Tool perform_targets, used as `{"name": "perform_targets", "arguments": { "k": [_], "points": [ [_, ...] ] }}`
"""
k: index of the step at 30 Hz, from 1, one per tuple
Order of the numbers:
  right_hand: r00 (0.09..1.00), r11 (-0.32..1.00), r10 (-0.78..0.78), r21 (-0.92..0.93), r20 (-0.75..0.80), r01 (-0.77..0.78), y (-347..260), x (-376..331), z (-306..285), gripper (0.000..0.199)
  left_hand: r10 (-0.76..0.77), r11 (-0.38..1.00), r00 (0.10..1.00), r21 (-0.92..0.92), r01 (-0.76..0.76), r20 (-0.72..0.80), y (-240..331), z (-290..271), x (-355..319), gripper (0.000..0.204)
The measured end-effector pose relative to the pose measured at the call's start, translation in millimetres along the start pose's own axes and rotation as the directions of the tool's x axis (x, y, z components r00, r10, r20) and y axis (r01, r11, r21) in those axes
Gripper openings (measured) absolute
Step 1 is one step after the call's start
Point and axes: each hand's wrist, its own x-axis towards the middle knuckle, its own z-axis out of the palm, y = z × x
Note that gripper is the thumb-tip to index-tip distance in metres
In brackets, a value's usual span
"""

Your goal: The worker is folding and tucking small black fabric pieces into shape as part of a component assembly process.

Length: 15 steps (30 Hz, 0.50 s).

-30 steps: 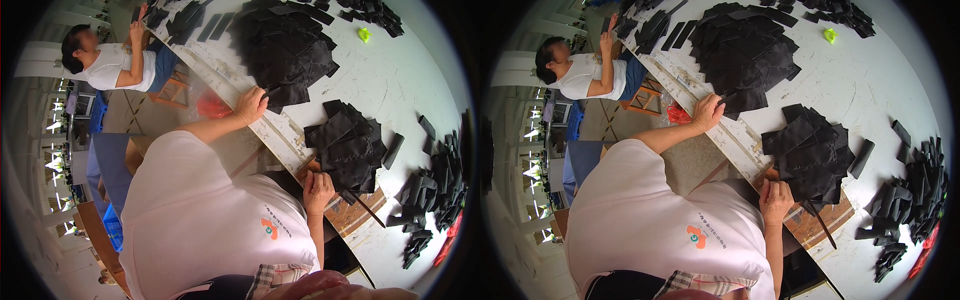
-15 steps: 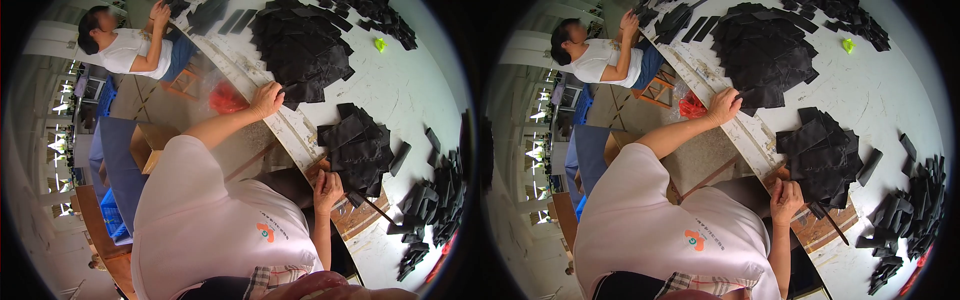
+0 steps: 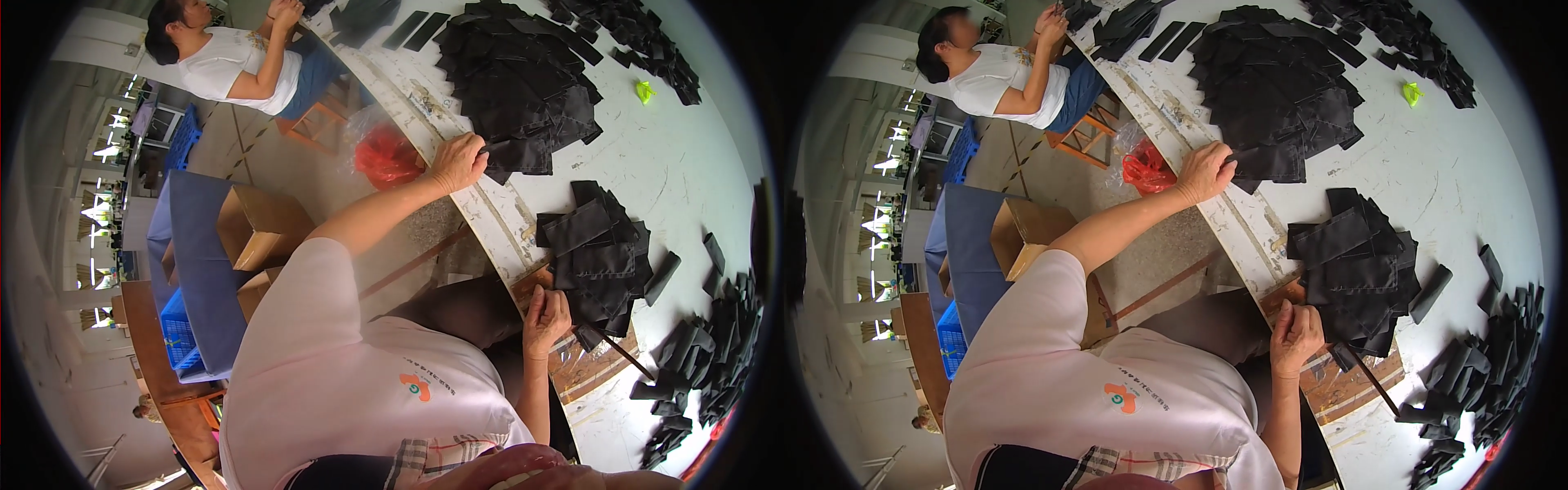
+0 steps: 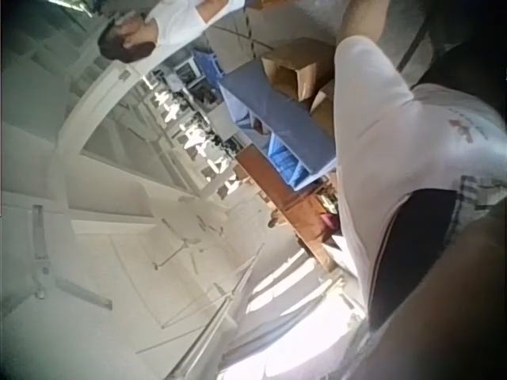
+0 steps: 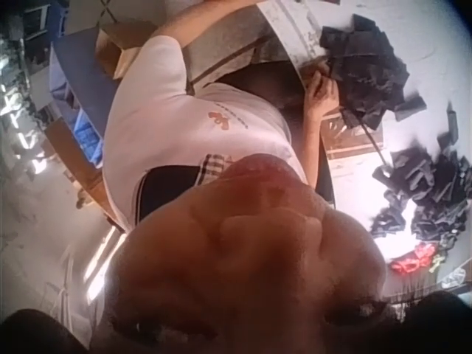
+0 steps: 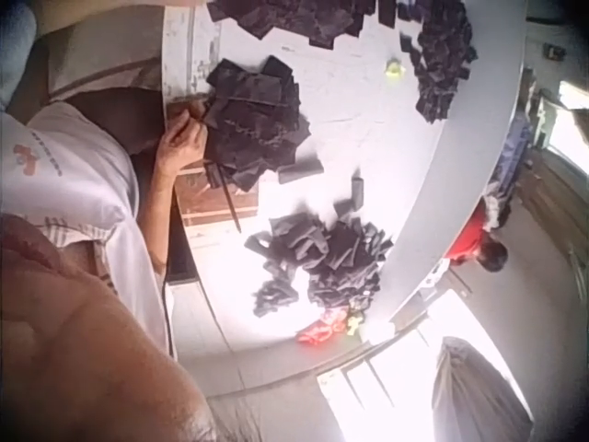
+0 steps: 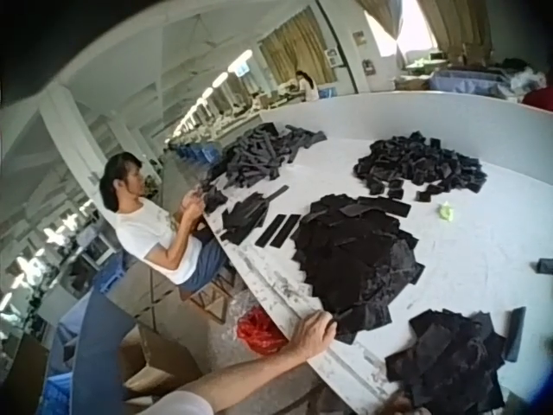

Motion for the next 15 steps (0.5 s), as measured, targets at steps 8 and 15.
{"name": "perform_targets", "arguments": {
  "k": [8,15],
  "points": [
    [1.0,0.999,0.023,-0.039,0.004,-0.023,-1.6,1.0,0.4,0.018,-0.006,1.0,1.0,0.006,0.006,0.0,-1.1,1.8,-0.4,0.015],
    [1.0,0.995,0.014,-0.101,-0.026,-0.016,-6.4,-0.6,1.6,0.02,-0.005,1.0,1.0,0.014,0.005,0.0,0.0,1.9,-1.2,0.015]
  ]
}}
